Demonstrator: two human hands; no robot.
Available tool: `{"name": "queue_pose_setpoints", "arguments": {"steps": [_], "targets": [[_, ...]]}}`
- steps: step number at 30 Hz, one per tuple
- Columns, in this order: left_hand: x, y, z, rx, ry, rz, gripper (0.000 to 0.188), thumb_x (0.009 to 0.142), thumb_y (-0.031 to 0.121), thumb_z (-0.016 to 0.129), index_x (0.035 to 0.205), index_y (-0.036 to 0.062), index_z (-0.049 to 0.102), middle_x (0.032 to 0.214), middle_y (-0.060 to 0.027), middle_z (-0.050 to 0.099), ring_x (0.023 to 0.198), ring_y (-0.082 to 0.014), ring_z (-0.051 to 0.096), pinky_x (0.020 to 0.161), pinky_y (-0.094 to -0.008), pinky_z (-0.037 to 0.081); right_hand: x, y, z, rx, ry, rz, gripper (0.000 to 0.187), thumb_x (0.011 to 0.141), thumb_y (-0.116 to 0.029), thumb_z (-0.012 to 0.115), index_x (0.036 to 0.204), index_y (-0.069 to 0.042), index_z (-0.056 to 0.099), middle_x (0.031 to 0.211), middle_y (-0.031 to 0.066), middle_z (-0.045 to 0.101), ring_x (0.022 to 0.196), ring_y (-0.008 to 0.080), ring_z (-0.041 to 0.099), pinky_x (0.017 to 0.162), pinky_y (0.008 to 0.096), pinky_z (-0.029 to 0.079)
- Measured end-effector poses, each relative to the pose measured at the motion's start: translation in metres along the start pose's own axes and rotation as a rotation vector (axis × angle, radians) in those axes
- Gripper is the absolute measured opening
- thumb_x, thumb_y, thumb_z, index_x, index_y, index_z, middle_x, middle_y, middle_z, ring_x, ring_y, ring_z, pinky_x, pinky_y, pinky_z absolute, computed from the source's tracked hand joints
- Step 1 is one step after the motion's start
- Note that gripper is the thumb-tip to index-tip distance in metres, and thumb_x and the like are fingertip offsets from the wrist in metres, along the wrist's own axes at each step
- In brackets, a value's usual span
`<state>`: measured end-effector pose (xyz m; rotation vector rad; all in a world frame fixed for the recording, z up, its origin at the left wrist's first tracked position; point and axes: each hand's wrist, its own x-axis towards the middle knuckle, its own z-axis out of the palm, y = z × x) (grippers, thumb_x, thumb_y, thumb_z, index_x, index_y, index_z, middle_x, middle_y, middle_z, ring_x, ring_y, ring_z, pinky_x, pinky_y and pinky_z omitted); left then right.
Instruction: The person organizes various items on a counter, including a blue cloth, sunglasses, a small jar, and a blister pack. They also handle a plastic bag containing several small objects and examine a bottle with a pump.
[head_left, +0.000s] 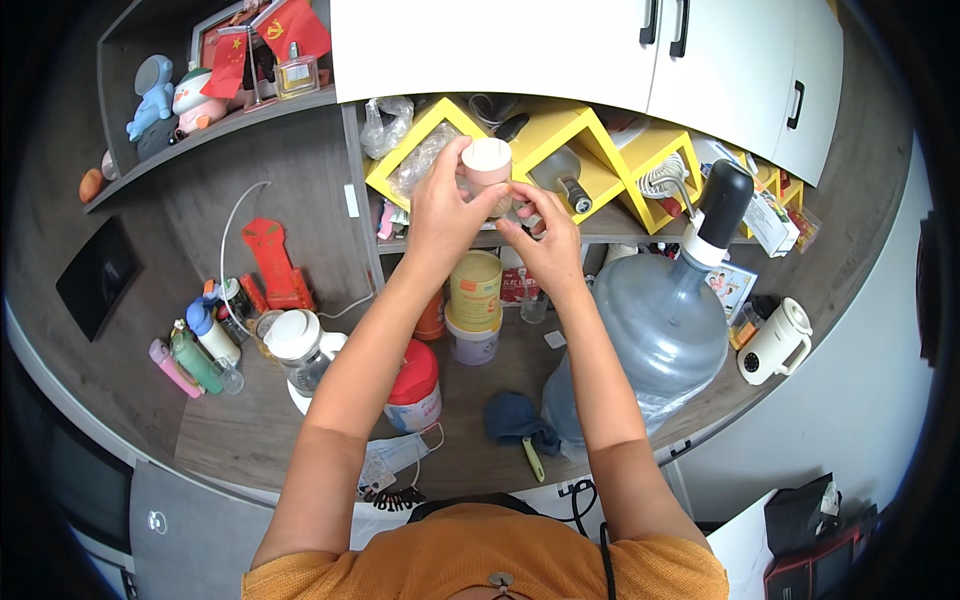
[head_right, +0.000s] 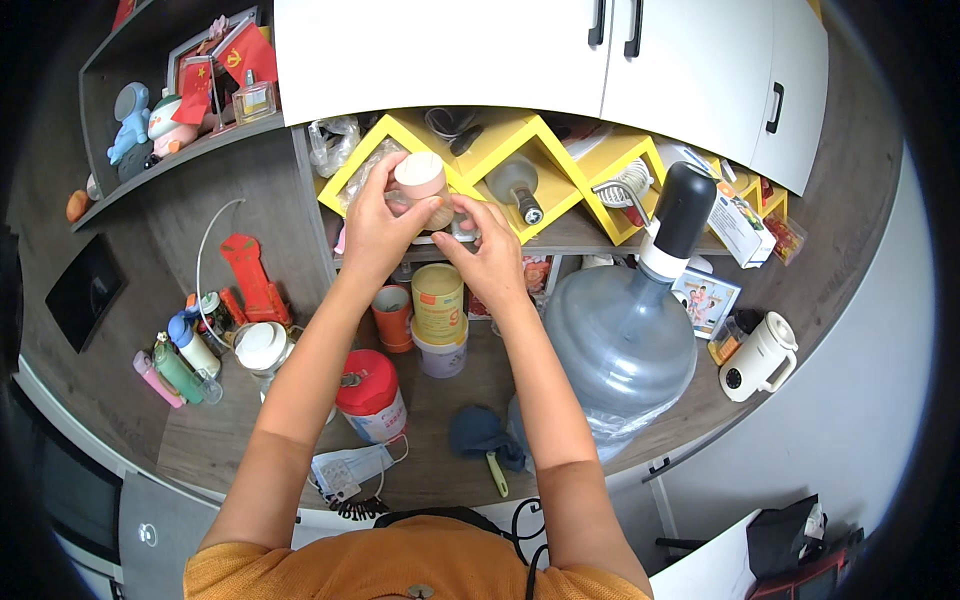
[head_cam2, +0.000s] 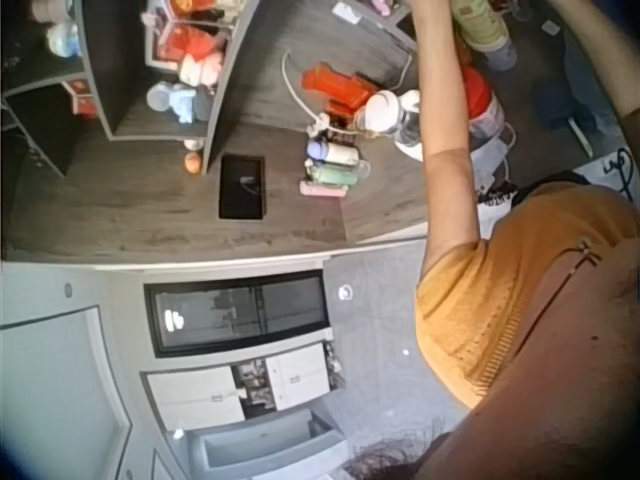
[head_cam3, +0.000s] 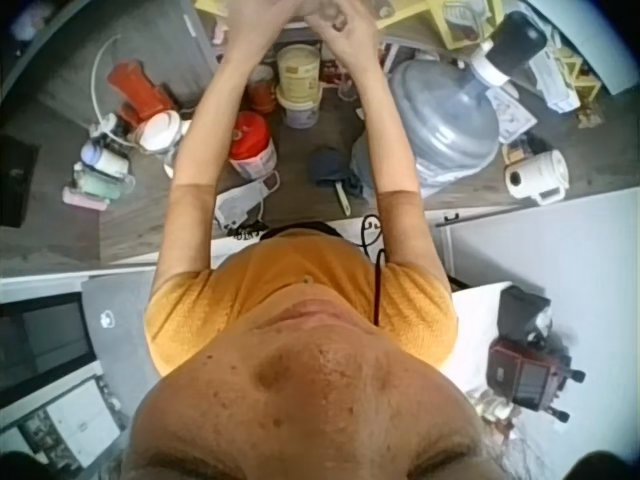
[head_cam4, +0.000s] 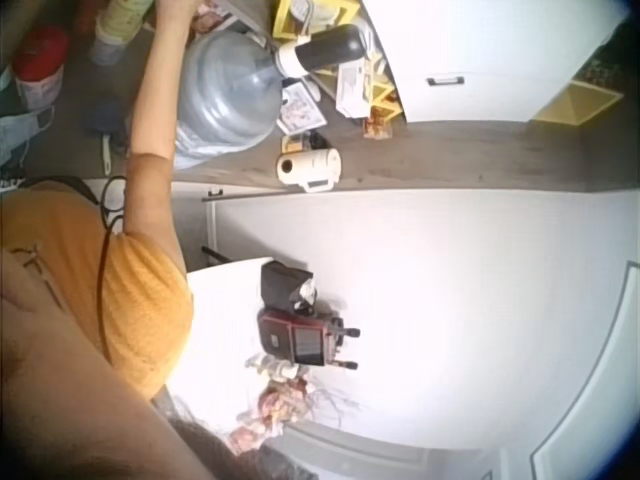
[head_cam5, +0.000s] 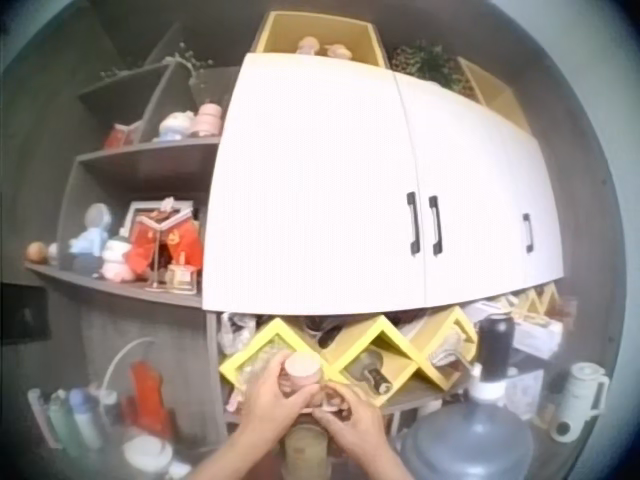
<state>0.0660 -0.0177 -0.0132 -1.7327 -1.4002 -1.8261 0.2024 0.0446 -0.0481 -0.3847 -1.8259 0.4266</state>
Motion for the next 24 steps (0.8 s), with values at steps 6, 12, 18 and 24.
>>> {"name": "queue_pose_setpoints", "arguments": {"steps": [6,12,18,24], "targets": [[0.003,0.003,0.013,-0.045,-0.027,-0.004,0.058,0.070,0.015,0.076,0.119,0.0012,0.051,0.103,-0.0123,0.062,0.092,-0.0178,0.059,0.069,-0.0281,0.049,0.005,0.007,0.002,-0.083,0.086,0.027,0.048,0.068,-0.021,0.077,0.109,-0.006,0.058,0.095,0.0072,0.059,0.078,0.0176,0.056,0.067,0.0321,0.046],[0.001,0.007,0.018,-0.242,-0.092,-0.049,0.059,0.077,0.014,0.071,0.127,-0.0009,0.043,0.109,-0.0153,0.058,0.096,-0.0191,0.058,0.075,-0.0290,0.050,0.015,0.008,-0.003,-0.210,0.167,0.036,0.047,0.070,-0.028,0.076,0.108,-0.005,0.058,0.091,0.0077,0.057,0.073,0.0188,0.055,0.065,0.0333,0.047],[-0.007,-0.008,0.013,-0.322,-0.027,-0.062,0.056,0.084,0.011,0.063,0.132,-0.0020,0.037,0.119,-0.0168,0.052,0.103,-0.0186,0.056,0.084,-0.0278,0.049,0.048,0.013,-0.006,-0.229,0.302,0.029,0.045,0.071,-0.032,0.074,0.101,-0.001,0.063,0.102,0.0153,0.052,0.075,0.0246,0.055,0.067,0.0353,0.047],[-0.016,-0.022,0.005,-0.299,-0.015,-0.088,0.046,0.087,0.004,0.057,0.129,-0.0022,0.041,0.119,-0.0150,0.053,0.101,-0.0159,0.057,0.083,-0.0259,0.049,0.069,0.018,0.002,-0.478,0.378,-0.083,0.047,0.071,-0.039,0.072,0.091,0.003,0.067,0.101,0.0173,0.051,0.093,0.0316,0.052,0.080,0.0400,0.044]]}}
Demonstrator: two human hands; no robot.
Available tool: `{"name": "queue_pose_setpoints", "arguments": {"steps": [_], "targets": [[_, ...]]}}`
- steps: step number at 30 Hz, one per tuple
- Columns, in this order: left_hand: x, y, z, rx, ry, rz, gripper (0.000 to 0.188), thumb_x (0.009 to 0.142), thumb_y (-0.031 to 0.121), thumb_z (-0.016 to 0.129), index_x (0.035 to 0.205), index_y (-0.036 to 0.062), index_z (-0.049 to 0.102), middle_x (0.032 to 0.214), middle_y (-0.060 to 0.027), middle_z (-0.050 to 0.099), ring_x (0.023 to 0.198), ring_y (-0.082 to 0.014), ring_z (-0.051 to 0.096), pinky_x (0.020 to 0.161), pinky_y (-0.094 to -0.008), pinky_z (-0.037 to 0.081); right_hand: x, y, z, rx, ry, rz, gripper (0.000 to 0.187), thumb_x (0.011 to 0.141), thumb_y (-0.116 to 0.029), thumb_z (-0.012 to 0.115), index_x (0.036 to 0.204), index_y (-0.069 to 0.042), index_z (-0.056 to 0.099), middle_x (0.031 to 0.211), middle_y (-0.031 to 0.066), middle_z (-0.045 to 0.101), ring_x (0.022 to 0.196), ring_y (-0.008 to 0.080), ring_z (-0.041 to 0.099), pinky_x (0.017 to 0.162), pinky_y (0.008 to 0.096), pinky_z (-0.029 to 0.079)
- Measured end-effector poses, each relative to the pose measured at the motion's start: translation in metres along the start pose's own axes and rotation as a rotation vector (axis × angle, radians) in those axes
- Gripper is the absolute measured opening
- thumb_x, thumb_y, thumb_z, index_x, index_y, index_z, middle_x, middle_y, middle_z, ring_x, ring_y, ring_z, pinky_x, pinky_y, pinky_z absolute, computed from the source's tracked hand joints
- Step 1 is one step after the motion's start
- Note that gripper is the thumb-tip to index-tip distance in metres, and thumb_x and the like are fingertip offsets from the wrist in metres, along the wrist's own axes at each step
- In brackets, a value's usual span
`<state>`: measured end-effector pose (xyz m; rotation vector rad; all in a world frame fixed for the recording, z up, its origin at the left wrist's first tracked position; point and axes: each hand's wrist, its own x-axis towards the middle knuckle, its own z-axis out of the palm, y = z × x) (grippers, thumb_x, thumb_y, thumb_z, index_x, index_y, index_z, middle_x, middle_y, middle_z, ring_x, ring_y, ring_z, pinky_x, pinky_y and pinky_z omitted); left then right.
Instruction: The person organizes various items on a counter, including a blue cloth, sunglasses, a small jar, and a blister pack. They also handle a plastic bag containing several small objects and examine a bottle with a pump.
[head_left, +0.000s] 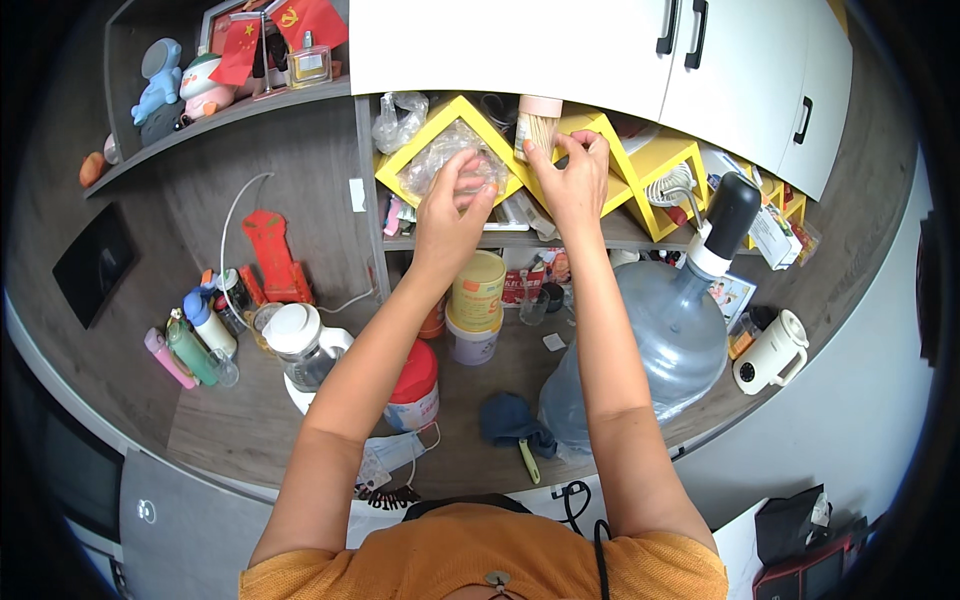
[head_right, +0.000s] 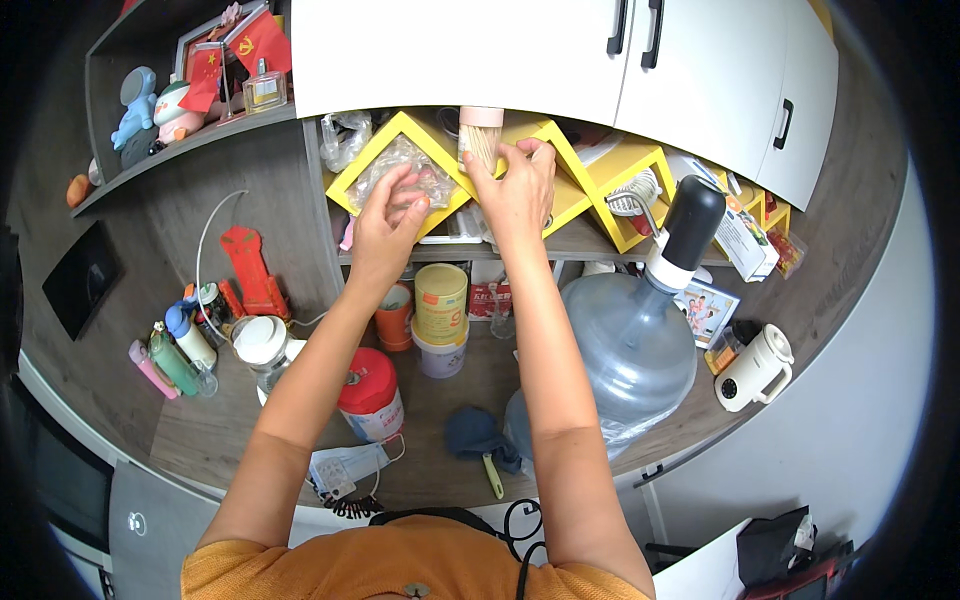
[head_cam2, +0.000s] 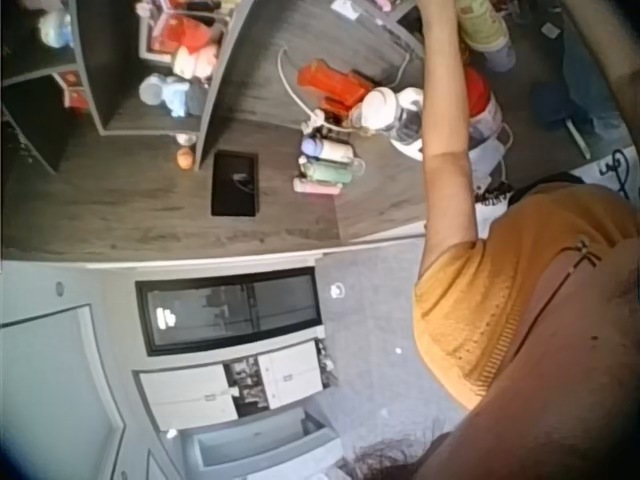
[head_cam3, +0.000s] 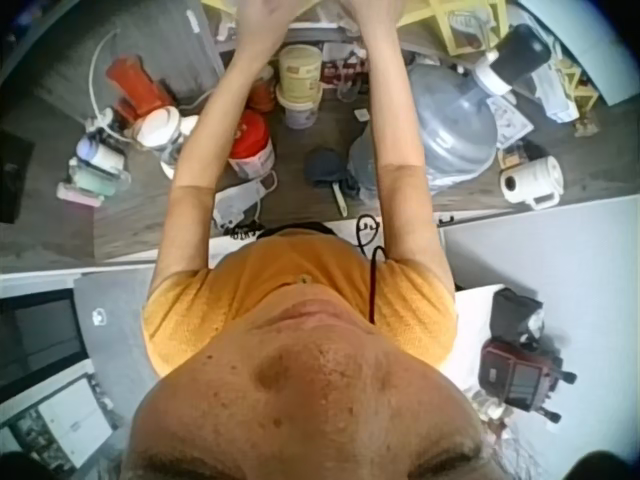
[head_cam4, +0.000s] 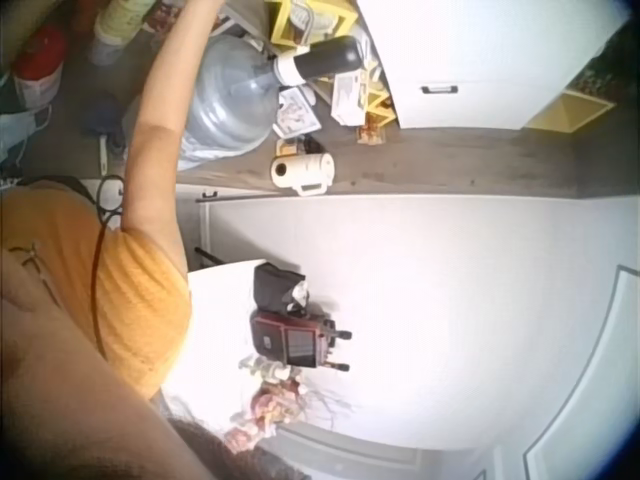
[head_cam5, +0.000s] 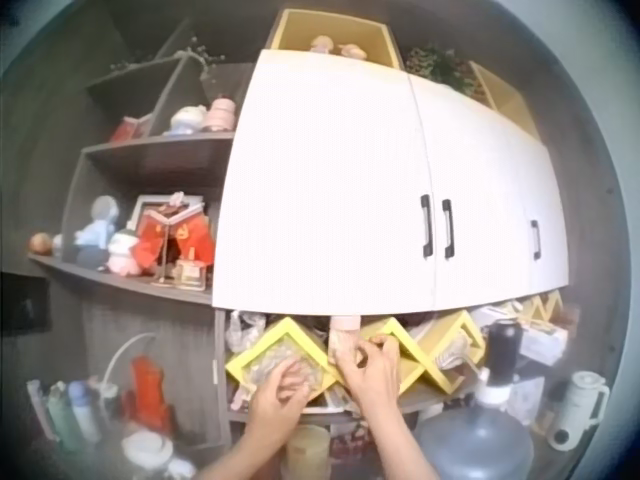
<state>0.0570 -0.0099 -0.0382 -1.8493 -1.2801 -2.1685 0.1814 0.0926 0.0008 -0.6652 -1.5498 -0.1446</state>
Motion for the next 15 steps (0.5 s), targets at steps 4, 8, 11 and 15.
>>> {"name": "queue_pose_setpoints", "arguments": {"steps": [4,8,11,15], "targets": [[-0.004,0.000,-0.006,0.049,-0.007,0.002,0.044,0.087,0.004,0.057,0.128,-0.0021,0.042,0.118,-0.0143,0.054,0.098,-0.0145,0.058,0.082,-0.0255,0.049,0.001,-0.001,0.002,-0.022,0.001,-0.003,0.047,0.071,-0.041,0.071,0.090,0.002,0.067,0.100,0.0172,0.051,0.094,0.0322,0.052,0.081,0.0403,0.043],[-0.010,0.000,-0.008,0.065,-0.027,-0.037,0.043,0.087,0.005,0.057,0.127,-0.0013,0.043,0.118,-0.0138,0.055,0.097,-0.0137,0.058,0.081,-0.0256,0.050,0.000,-0.003,0.002,-0.034,-0.012,0.002,0.047,0.071,-0.041,0.070,0.090,0.003,0.067,0.098,0.0178,0.051,0.093,0.0321,0.052,0.081,0.0403,0.042],[-0.013,-0.006,-0.009,0.047,-0.015,-0.018,0.043,0.087,0.006,0.057,0.127,-0.0005,0.043,0.117,-0.0132,0.055,0.097,-0.0134,0.058,0.081,-0.0254,0.049,-0.001,-0.003,0.002,0.023,-0.022,0.038,0.048,0.071,-0.040,0.070,0.090,0.003,0.066,0.100,0.0192,0.052,0.093,0.0328,0.052,0.081,0.0399,0.043],[-0.019,-0.001,-0.013,0.028,-0.023,-0.056,0.042,0.087,0.006,0.057,0.127,0.0002,0.044,0.116,-0.0124,0.055,0.096,-0.0130,0.058,0.082,-0.0251,0.049,-0.003,0.006,0.000,0.141,-0.095,0.151,0.049,0.070,-0.040,0.071,0.092,0.003,0.064,0.106,0.0205,0.053,0.088,0.0304,0.055,0.078,0.0368,0.045]]}}
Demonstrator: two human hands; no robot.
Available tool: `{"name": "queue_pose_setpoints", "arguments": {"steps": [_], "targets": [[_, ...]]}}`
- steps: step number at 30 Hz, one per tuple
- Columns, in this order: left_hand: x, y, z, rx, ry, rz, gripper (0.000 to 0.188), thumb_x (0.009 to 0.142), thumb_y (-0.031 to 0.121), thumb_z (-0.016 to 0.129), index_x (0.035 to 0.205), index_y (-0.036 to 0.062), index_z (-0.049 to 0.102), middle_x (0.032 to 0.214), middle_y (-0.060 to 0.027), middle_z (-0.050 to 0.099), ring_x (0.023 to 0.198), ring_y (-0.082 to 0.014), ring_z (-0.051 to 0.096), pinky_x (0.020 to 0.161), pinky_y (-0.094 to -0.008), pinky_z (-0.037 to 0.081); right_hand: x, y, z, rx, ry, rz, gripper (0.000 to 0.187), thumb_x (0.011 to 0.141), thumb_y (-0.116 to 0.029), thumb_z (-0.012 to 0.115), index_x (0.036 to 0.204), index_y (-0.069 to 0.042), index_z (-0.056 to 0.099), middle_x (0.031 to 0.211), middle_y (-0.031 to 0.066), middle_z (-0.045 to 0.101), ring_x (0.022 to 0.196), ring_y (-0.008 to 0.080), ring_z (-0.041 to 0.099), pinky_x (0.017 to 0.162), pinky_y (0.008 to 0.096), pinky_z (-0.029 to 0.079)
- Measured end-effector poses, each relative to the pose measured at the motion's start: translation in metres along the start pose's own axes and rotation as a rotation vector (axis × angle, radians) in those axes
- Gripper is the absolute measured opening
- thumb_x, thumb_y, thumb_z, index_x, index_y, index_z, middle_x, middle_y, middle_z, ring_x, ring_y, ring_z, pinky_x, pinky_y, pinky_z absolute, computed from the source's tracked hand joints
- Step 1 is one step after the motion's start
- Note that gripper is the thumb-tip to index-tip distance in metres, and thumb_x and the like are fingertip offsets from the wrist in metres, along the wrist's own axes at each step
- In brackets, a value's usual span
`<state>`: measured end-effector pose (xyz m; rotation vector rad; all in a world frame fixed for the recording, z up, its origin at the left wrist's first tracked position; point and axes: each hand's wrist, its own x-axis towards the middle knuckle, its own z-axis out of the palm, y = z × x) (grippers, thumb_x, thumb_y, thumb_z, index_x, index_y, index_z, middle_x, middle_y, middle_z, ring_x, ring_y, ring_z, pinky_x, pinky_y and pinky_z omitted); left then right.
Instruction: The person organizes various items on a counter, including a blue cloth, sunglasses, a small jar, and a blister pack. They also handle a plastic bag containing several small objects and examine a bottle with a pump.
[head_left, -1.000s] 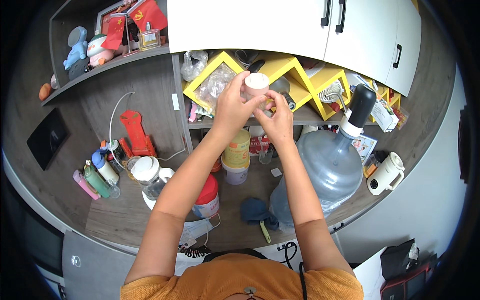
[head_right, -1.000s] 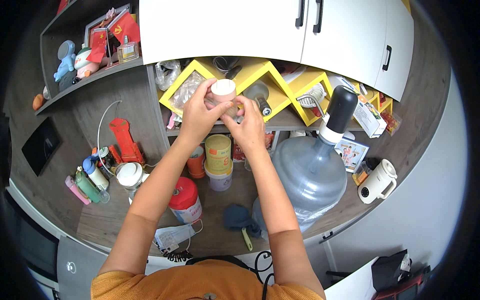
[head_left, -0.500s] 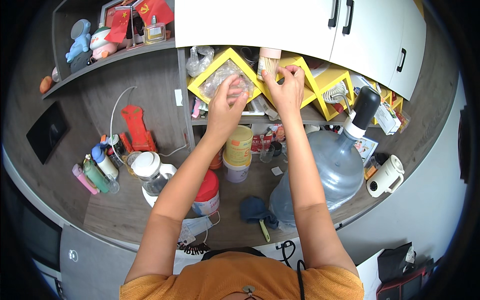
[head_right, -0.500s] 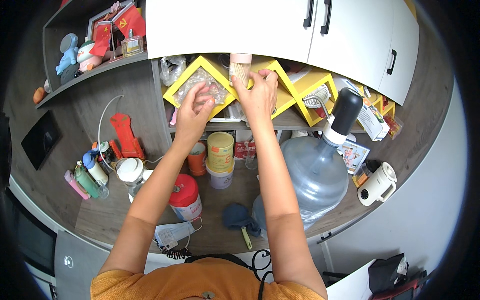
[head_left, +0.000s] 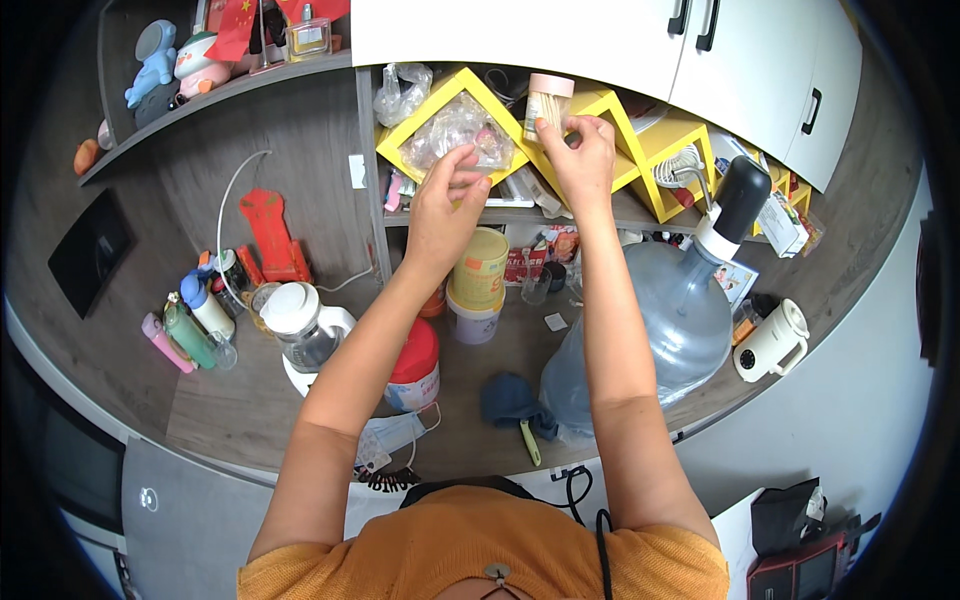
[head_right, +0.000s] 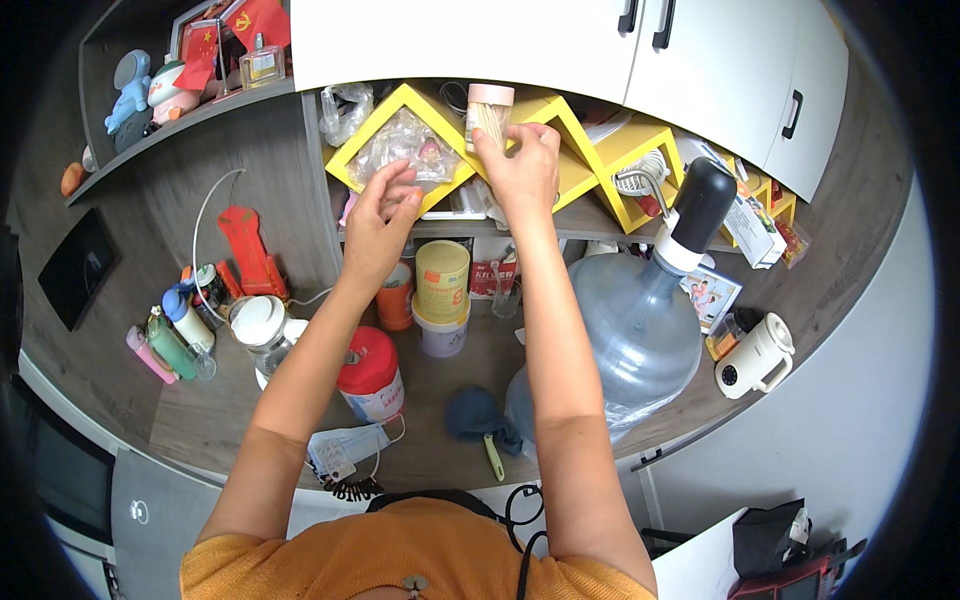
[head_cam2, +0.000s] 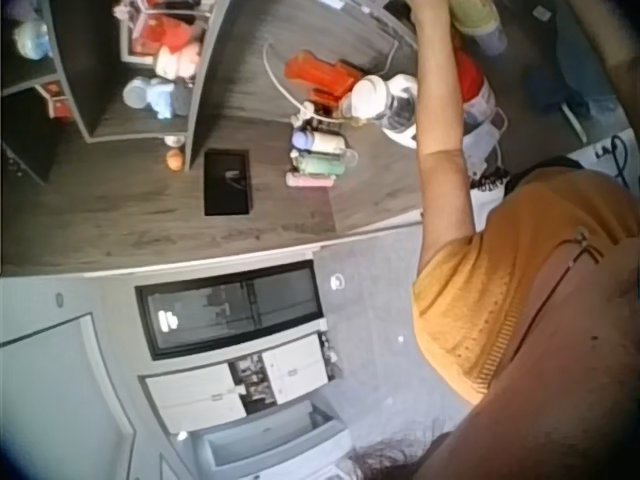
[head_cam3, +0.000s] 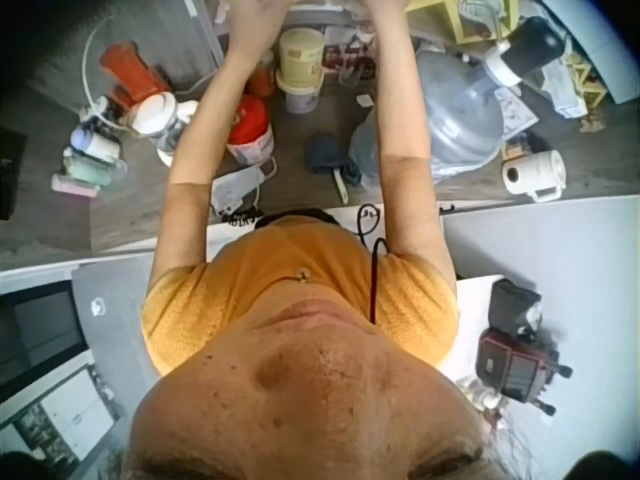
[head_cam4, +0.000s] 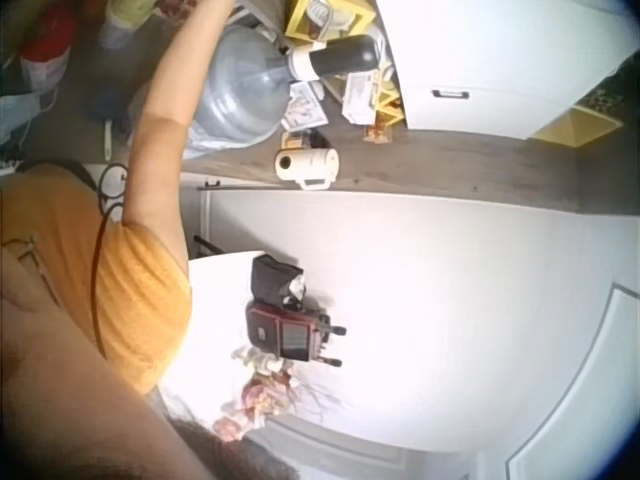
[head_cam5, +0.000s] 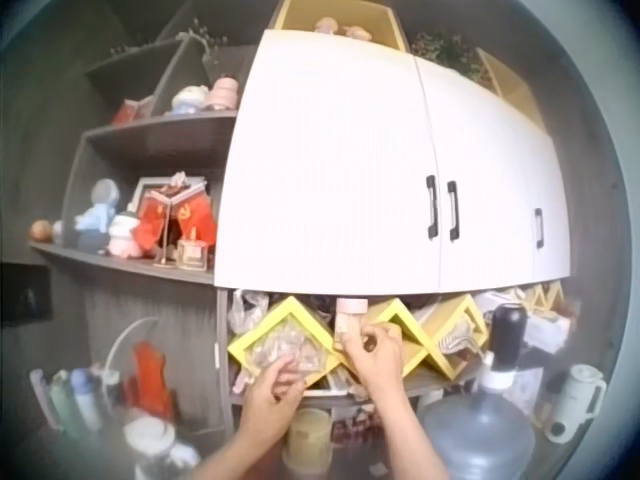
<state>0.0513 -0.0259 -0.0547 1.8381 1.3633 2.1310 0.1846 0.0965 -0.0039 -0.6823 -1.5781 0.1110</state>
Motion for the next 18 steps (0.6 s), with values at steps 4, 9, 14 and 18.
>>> {"name": "queue_pose_setpoints", "arguments": {"steps": [4,9,14,18], "targets": [[-0.007,-0.004,-0.008,0.003,-0.020,-0.049,0.039,0.088,0.007,0.057,0.125,0.0005,0.047,0.114,-0.0115,0.056,0.094,-0.0112,0.057,0.079,-0.0239,0.048,-0.011,0.003,-0.013,0.134,-0.099,0.168,0.053,0.070,-0.039,0.072,0.101,0.003,0.061,0.098,0.0131,0.057,0.073,0.0174,0.056,0.069,0.0303,0.047],[-0.011,-0.016,-0.014,-0.019,-0.013,-0.059,0.037,0.088,0.008,0.057,0.123,0.0003,0.049,0.112,-0.0105,0.057,0.092,-0.0096,0.056,0.077,-0.0228,0.047,-0.016,0.012,-0.019,0.462,-0.035,0.185,0.066,0.075,-0.025,0.073,0.127,0.000,0.042,0.093,0.0085,0.058,0.071,0.0113,0.057,0.067,0.0260,0.048],[-0.015,-0.018,-0.010,-0.055,0.018,-0.078,0.037,0.085,0.011,0.060,0.120,0.0008,0.052,0.106,-0.0131,0.061,0.087,-0.0146,0.060,0.073,-0.0266,0.048,-0.020,-0.007,-0.030,0.722,-0.166,0.178,0.081,0.089,-0.008,0.053,0.146,-0.016,-0.005,0.106,0.0163,0.052,0.080,0.0197,0.063,0.066,0.0282,0.054],[-0.018,-0.019,-0.009,-0.064,0.013,-0.062,0.037,0.085,0.010,0.060,0.120,0.0010,0.052,0.105,-0.0130,0.061,0.085,-0.0142,0.060,0.072,-0.0263,0.048,-0.024,-0.019,-0.035,0.724,-0.179,0.188,0.080,0.089,-0.009,0.053,0.146,-0.018,-0.002,0.105,0.0163,0.052,0.074,0.0178,0.063,0.062,0.0269,0.054]]}}
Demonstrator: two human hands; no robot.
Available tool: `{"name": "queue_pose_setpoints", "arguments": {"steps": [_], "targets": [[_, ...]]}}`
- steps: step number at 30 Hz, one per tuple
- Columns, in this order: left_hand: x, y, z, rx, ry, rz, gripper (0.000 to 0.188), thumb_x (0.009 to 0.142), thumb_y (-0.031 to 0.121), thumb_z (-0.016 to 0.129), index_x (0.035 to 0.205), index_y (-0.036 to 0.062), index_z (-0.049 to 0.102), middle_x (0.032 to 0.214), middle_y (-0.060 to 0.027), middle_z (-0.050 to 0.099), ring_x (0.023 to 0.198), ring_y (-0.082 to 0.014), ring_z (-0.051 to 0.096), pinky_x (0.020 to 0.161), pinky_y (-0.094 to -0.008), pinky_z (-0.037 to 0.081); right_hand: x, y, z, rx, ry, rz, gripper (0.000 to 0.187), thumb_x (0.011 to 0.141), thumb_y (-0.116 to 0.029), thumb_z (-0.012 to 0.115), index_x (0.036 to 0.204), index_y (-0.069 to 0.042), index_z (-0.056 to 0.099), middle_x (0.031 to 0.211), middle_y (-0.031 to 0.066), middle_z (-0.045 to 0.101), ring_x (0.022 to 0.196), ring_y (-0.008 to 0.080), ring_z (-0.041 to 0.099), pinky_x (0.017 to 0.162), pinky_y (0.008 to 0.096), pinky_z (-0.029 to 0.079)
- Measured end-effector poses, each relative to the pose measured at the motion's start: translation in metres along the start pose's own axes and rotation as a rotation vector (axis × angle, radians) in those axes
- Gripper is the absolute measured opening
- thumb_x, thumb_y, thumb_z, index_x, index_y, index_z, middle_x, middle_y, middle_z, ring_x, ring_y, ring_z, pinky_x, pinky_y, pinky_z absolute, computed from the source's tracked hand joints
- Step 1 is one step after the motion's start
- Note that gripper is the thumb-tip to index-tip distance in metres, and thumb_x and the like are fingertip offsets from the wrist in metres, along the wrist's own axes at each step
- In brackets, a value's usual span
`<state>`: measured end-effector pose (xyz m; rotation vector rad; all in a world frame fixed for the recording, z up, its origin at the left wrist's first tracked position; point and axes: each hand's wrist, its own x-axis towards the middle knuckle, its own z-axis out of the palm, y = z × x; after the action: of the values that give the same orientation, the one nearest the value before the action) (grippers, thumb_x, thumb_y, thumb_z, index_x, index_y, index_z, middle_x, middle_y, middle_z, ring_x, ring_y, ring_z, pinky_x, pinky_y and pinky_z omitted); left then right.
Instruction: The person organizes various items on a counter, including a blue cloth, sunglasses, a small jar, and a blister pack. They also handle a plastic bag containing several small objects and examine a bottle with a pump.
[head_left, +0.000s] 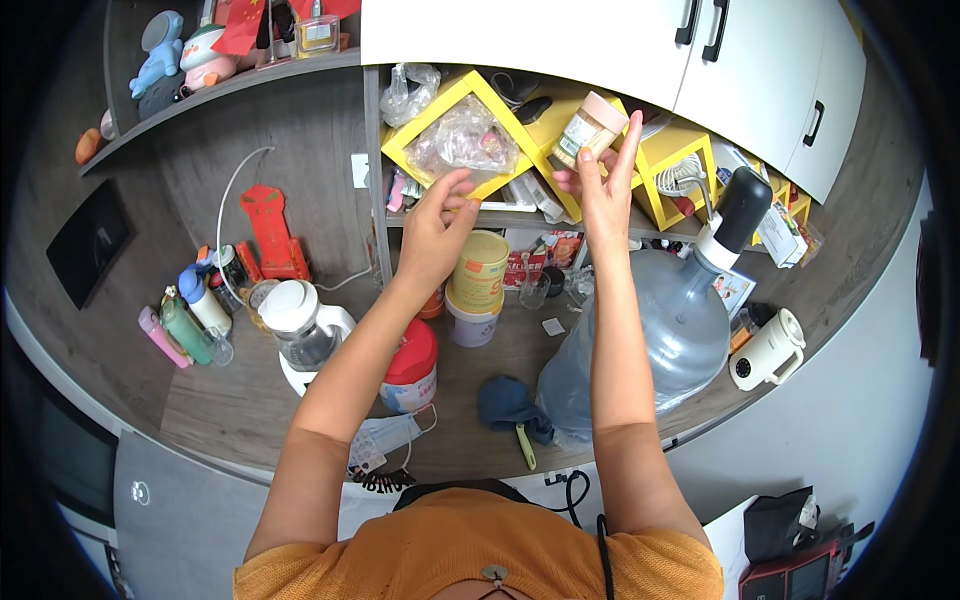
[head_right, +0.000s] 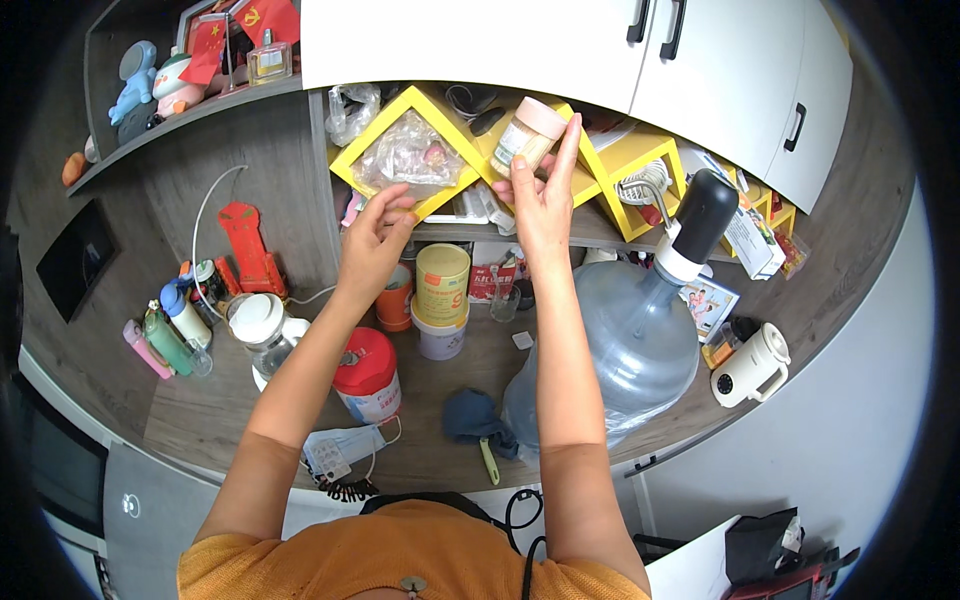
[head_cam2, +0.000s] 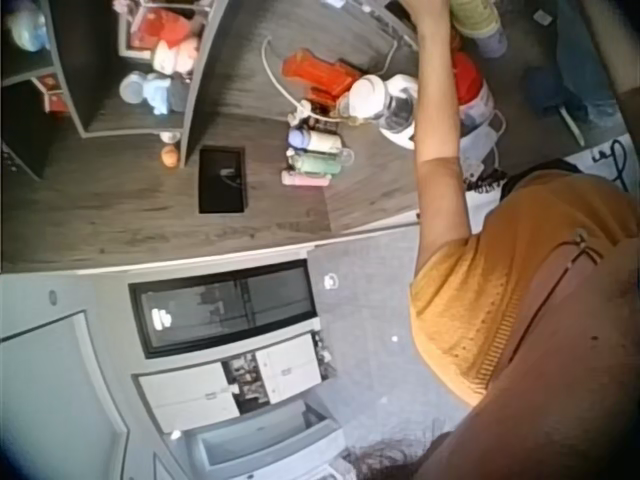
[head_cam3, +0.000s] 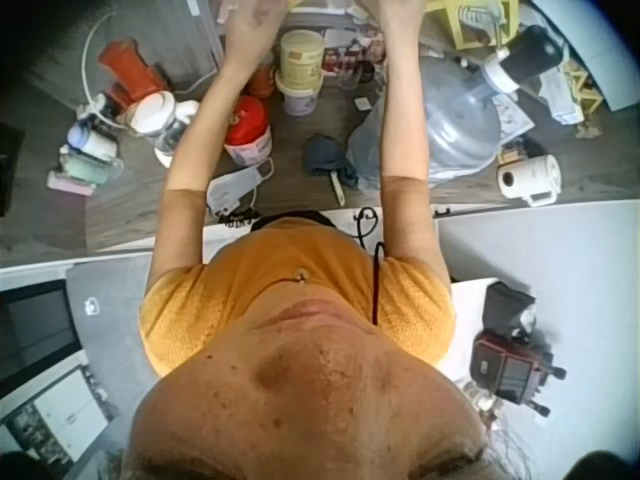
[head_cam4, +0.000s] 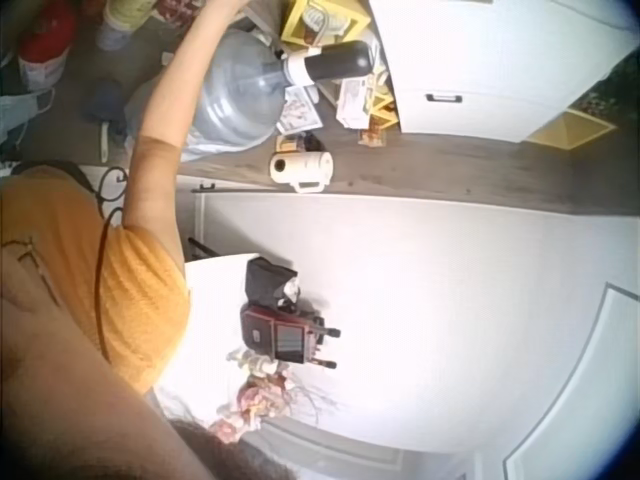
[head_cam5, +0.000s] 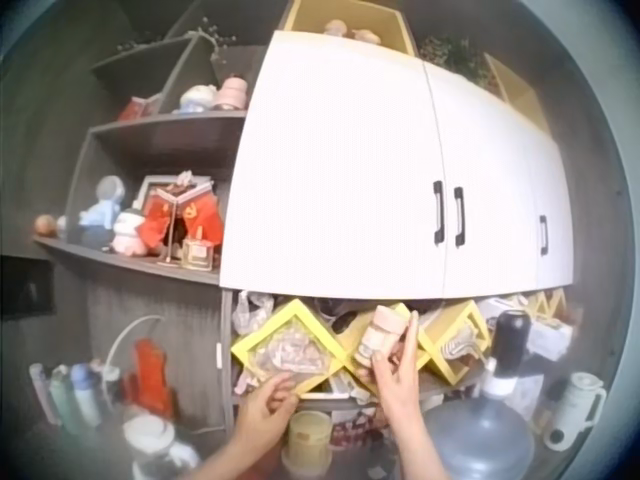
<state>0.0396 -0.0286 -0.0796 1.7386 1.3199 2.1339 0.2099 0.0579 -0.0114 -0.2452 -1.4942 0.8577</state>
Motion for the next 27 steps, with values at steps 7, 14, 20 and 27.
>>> {"name": "queue_pose_setpoints", "arguments": {"steps": [7,14,20,27], "targets": [[0.000,-0.001,-0.002,0.000,-0.011,0.004,0.036,0.085,0.008,0.060,0.120,0.0011,0.052,0.103,-0.0122,0.061,0.082,-0.0133,0.060,0.070,-0.0256,0.048,-0.004,-0.005,0.002,-0.070,0.053,0.067,0.070,0.084,-0.009,0.059,0.138,-0.009,0.015,0.099,0.0160,0.058,0.057,0.0116,0.057,0.051,0.0232,0.048],[-0.001,-0.001,0.000,-0.005,-0.010,-0.011,0.037,0.084,0.007,0.060,0.120,0.0009,0.052,0.103,-0.0118,0.061,0.080,-0.0131,0.060,0.070,-0.0254,0.049,0.011,0.008,0.009,-0.247,0.157,-0.177,0.067,0.076,-0.012,0.069,0.125,-0.005,0.024,0.104,0.0195,0.059,0.056,0.0119,0.057,0.056,0.0270,0.047],[-0.003,-0.004,-0.001,-0.008,-0.020,0.003,0.038,0.084,0.007,0.060,0.120,0.0008,0.051,0.103,-0.0122,0.061,0.081,-0.0135,0.061,0.071,-0.0258,0.049,0.034,0.038,0.011,-0.689,0.159,-0.404,0.065,0.073,-0.013,0.071,0.122,-0.009,0.028,0.107,0.0192,0.059,0.060,0.0181,0.060,0.058,0.0325,0.048],[-0.005,-0.008,-0.005,0.026,-0.026,0.020,0.038,0.084,0.007,0.059,0.120,0.0004,0.051,0.102,-0.0123,0.061,0.079,-0.0134,0.061,0.070,-0.0258,0.049,0.034,0.039,0.023,-0.934,0.060,-0.526,0.053,0.077,-0.015,0.068,0.119,-0.015,0.036,0.114,0.0131,0.057,0.085,0.0348,0.063,0.066,0.0426,0.050]]}}
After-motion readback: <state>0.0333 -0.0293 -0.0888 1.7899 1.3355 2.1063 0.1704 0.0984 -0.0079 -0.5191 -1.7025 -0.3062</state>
